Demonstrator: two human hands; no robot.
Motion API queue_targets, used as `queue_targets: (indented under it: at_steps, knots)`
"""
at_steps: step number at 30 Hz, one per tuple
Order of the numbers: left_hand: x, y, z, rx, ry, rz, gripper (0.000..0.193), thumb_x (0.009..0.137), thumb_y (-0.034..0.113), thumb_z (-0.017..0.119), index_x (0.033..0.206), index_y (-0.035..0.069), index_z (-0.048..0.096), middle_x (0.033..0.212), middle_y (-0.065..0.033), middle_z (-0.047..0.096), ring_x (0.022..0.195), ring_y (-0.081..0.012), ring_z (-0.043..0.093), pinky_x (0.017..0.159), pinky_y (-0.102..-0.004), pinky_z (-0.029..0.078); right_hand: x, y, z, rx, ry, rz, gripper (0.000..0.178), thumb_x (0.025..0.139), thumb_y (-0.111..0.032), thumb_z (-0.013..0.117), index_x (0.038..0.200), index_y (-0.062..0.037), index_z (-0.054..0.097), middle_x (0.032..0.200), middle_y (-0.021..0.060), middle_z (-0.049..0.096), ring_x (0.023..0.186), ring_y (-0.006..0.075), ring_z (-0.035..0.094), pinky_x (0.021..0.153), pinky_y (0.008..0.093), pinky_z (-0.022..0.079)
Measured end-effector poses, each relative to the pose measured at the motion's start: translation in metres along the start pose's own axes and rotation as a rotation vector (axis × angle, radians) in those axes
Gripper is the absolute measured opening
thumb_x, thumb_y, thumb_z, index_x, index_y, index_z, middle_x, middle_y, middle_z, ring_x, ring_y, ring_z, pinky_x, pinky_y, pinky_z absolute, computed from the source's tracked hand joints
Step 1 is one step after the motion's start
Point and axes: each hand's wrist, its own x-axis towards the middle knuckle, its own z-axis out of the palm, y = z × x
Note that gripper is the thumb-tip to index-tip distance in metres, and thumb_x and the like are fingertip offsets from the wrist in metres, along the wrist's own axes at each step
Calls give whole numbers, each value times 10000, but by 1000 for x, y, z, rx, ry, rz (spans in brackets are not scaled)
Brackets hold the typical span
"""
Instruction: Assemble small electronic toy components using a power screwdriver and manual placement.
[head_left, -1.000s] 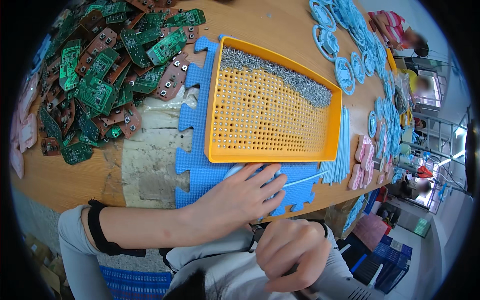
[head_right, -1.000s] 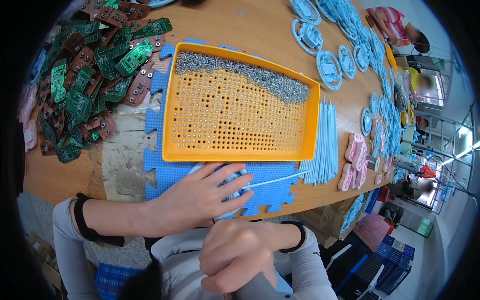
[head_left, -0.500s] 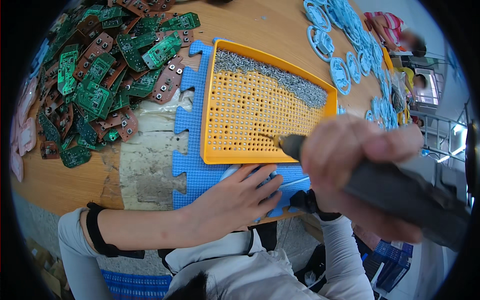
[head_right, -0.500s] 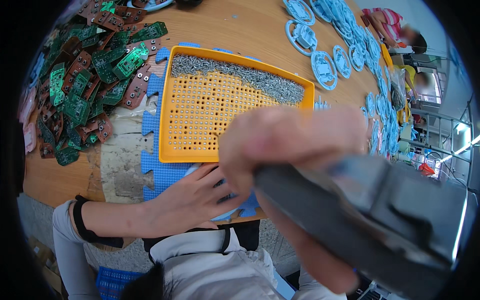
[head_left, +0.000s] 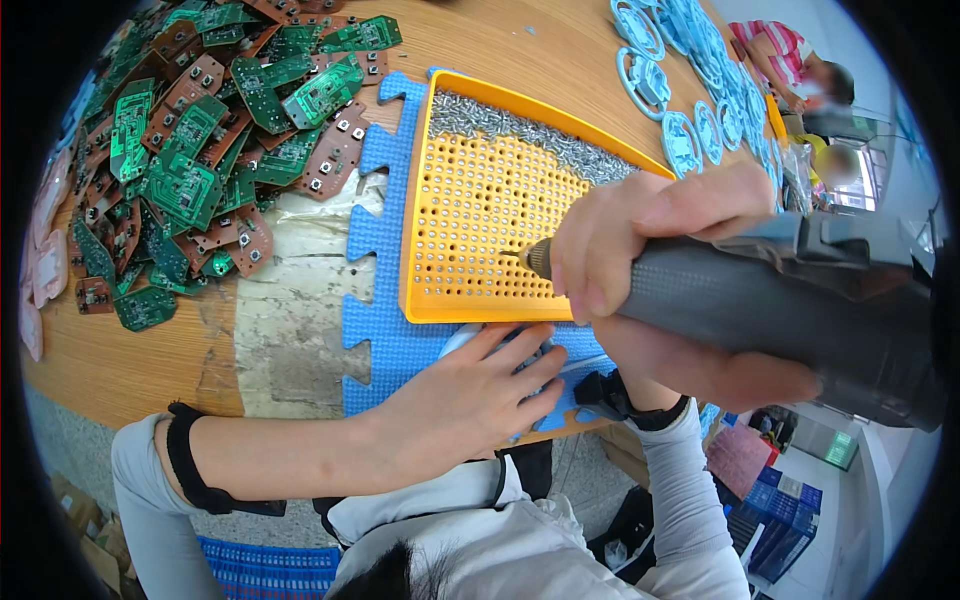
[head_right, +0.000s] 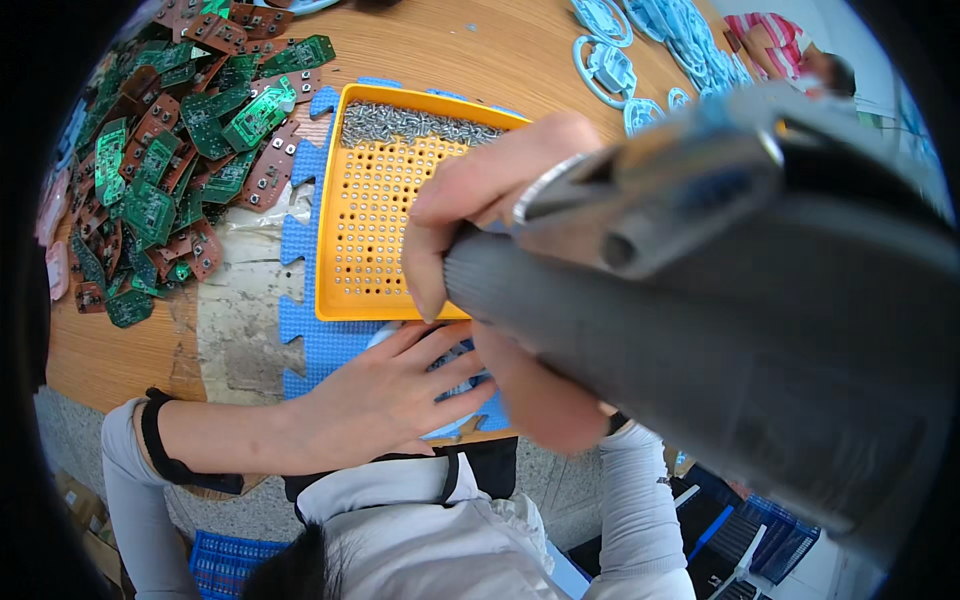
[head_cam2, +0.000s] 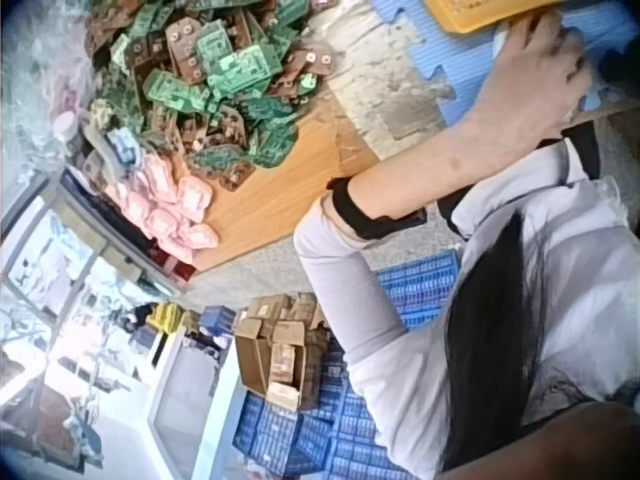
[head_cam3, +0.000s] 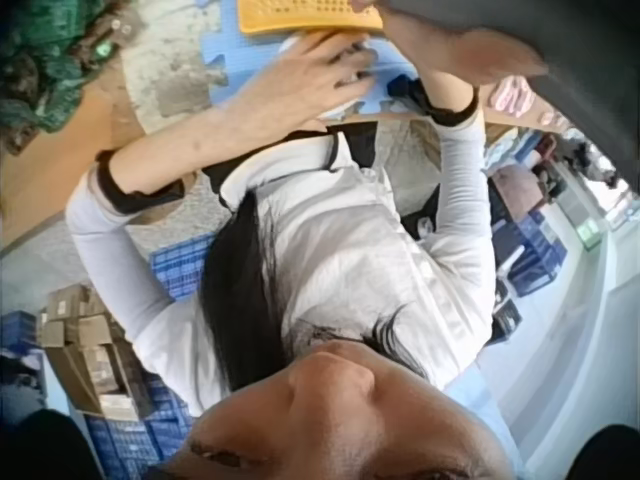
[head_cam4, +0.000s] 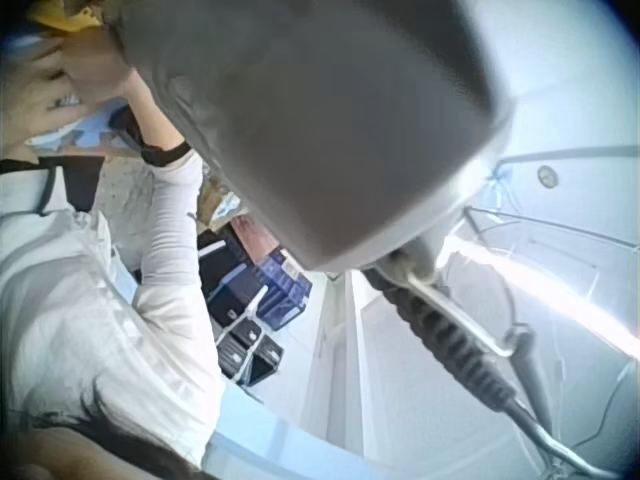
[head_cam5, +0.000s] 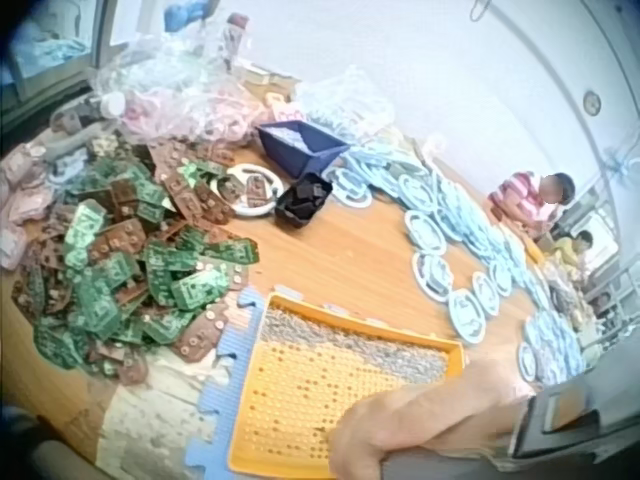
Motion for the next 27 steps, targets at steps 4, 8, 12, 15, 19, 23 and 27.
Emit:
queue_targets:
  at_steps: [4, 8, 12, 15, 19, 23, 27]
  knots:
    - [-1, -1, 0, -1, -20, -1, 718, 617, 303, 755, 1205, -34, 520, 1261, -140, 495, 1266, -305, 394, 1098, -419, 300, -2, -16, 4, 51, 72, 12, 836, 746, -768, 560, 1094, -17, 439, 661, 66, 578, 477, 147, 527, 439, 274, 458]
    - [1, 3, -7, 109, -79, -30, 859, 585, 381, 782, 1255, -68, 486, 1291, -153, 482, 1273, -298, 396, 1104, -397, 301, -7, -49, 9, 76, 162, 27, 755, 795, -697, 588, 1094, -18, 449, 655, 54, 582, 461, 131, 533, 401, 258, 462]
    - [7, 3, -5, 143, -152, -45, 949, 589, 425, 804, 1303, -71, 424, 1387, -193, 406, 1261, -325, 414, 1062, -409, 364, -17, -87, 15, 26, 203, 38, 521, 890, -505, 607, 1021, -25, 454, 613, 43, 585, 429, 102, 555, 350, 233, 484]
    - [4, 1, -3, 85, -135, -71, 959, 594, 413, 811, 1326, -68, 420, 1392, -199, 412, 1283, -327, 405, 1071, -417, 358, -38, -94, 12, 222, 75, 74, 173, 920, -77, 565, 963, 63, 474, 656, 200, 577, 481, 277, 553, 448, 391, 485]
    - [6, 2, -5, 37, -127, -82, 939, 585, 383, 824, 1316, -60, 435, 1388, -202, 420, 1303, -327, 392, 1079, -421, 353, -56, -86, 38, 108, 168, 102, 148, 878, -28, 587, 880, 92, 501, 622, 192, 558, 450, 273, 529, 424, 373, 464]
    - [4, 1, -5, 24, -132, -82, 943, 575, 364, 833, 1316, -62, 434, 1382, -201, 426, 1301, -330, 394, 1078, -421, 355, -67, -75, 49, 132, 284, 36, 151, 852, -1, 604, 867, 112, 505, 596, 177, 543, 426, 261, 508, 395, 362, 438]
    - [5, 2, -6, 22, -133, -85, 940, 577, 359, 831, 1316, -64, 433, 1380, -204, 426, 1302, -331, 393, 1080, -423, 353, -69, -76, 52, 139, 315, 56, 133, 813, 49, 616, 856, 115, 509, 604, 174, 541, 432, 255, 507, 395, 358, 436]
